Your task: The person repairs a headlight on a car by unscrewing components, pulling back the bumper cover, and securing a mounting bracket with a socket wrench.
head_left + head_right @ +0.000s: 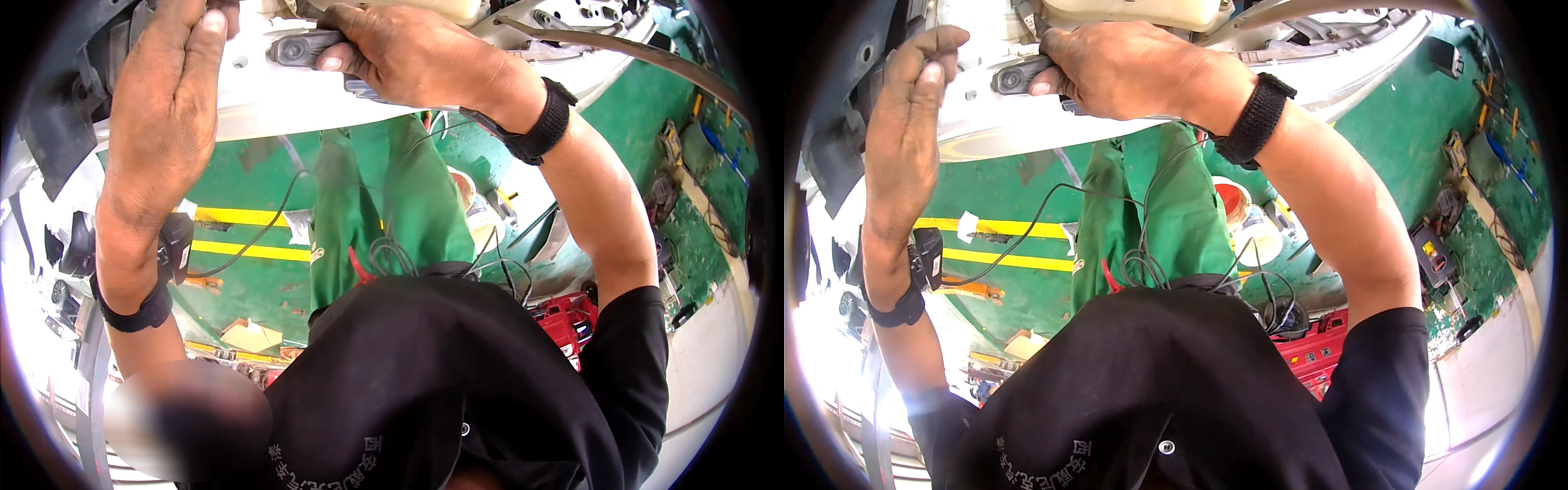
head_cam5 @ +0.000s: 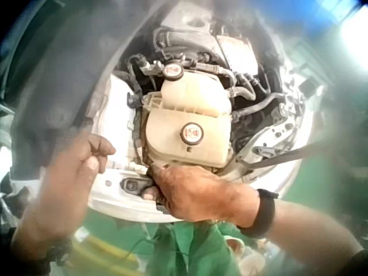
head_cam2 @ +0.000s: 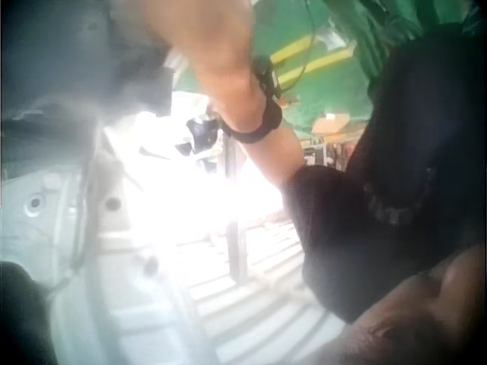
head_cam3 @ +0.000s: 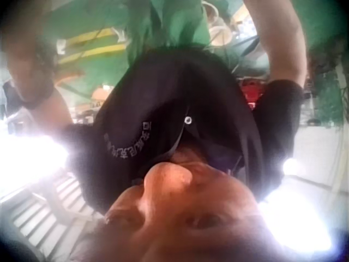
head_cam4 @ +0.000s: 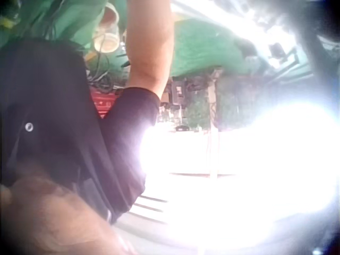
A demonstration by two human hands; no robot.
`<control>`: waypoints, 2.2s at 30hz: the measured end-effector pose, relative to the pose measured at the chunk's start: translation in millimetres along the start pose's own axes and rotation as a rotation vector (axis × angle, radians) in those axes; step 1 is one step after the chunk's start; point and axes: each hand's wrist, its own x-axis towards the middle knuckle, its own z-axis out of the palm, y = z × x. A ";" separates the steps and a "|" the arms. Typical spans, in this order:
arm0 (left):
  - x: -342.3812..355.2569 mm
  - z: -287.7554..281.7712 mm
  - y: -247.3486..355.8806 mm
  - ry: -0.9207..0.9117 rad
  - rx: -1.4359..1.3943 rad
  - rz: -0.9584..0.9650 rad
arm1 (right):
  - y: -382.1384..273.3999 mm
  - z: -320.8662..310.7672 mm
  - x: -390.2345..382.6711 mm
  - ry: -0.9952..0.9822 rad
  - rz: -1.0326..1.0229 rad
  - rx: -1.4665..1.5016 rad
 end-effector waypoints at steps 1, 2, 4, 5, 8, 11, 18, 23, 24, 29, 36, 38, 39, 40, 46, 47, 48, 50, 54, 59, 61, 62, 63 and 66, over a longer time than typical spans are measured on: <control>-0.6 0.2 2.7 0.001 0.001 0.008 | 0.3 0.6 -0.8 0.016 -0.010 -0.010; -1.6 0.1 6.8 -0.031 -0.029 -0.116 | 0.9 0.3 -1.8 0.024 -0.006 -0.015; -2.8 -0.3 14.5 -0.025 0.003 -0.212 | 0.8 0.8 -1.8 0.032 -0.003 -0.026; -2.5 0.9 17.2 -0.026 0.006 -0.208 | 0.8 0.0 -2.0 0.037 -0.003 -0.027; -3.3 5.8 22.0 0.097 0.222 0.073 | 3.8 -1.3 -3.5 0.073 -0.007 0.016; -6.4 9.2 24.1 0.078 0.190 -0.036 | 7.3 -0.5 -3.4 0.078 -0.022 0.002; -10.4 23.6 13.4 0.178 -0.124 -0.113 | 12.9 0.3 -5.0 0.139 -0.033 0.008; -10.2 43.3 16.9 0.283 -0.306 -0.075 | 17.8 2.6 -8.8 0.174 -0.077 0.026; -9.1 44.1 17.8 0.236 -0.207 -0.057 | 17.7 2.4 -9.4 0.166 -0.063 0.014; -5.8 52.3 10.1 0.207 -0.027 0.110 | 20.0 -1.1 -14.0 0.131 -0.033 0.030; -4.4 59.8 10.3 0.233 -0.006 0.145 | 20.9 -0.9 -17.9 0.094 0.008 0.022; -4.2 62.1 10.6 0.233 -0.008 0.146 | 21.5 0.4 -18.6 0.091 0.015 0.022; -2.0 62.6 11.8 0.241 -0.017 0.144 | 22.1 -0.2 -18.4 0.087 0.012 0.016; -0.2 62.7 13.2 0.249 -0.026 0.141 | 22.3 -0.9 -18.2 0.082 0.009 0.009; 5.2 58.3 14.3 0.150 -0.081 0.036 | 22.1 -2.2 -17.1 0.025 0.064 -0.018; 6.0 58.1 15.4 0.150 -0.081 0.038 | 22.5 -2.4 -17.0 0.026 0.064 -0.019; 6.5 56.5 17.9 0.134 -0.104 -0.028 | 22.0 -2.7 -16.7 0.020 0.063 -0.017; 6.3 54.4 17.9 0.120 -0.126 -0.097 | 20.6 -2.7 -15.3 0.012 0.059 -0.014; 8.1 58.9 14.6 0.114 -0.139 -0.080 | 22.1 -2.1 -16.8 0.031 0.074 -0.014; 11.4 57.9 11.5 0.146 -0.153 -0.026 | 22.1 -7.1 -15.6 0.020 0.070 -0.015; 12.2 56.0 13.7 0.115 -0.088 0.006 | 21.5 -7.3 -16.3 0.037 0.090 -0.007; 12.2 56.8 14.7 0.114 -0.087 0.006 | 22.3 -6.5 -17.0 0.037 0.090 -0.005; 12.8 57.6 16.5 0.131 -0.072 0.005 | 23.3 -5.9 -17.2 0.049 0.071 0.000; 15.1 61.2 26.2 0.171 -0.065 -0.018 | 24.1 -7.1 -18.3 0.048 0.059 0.001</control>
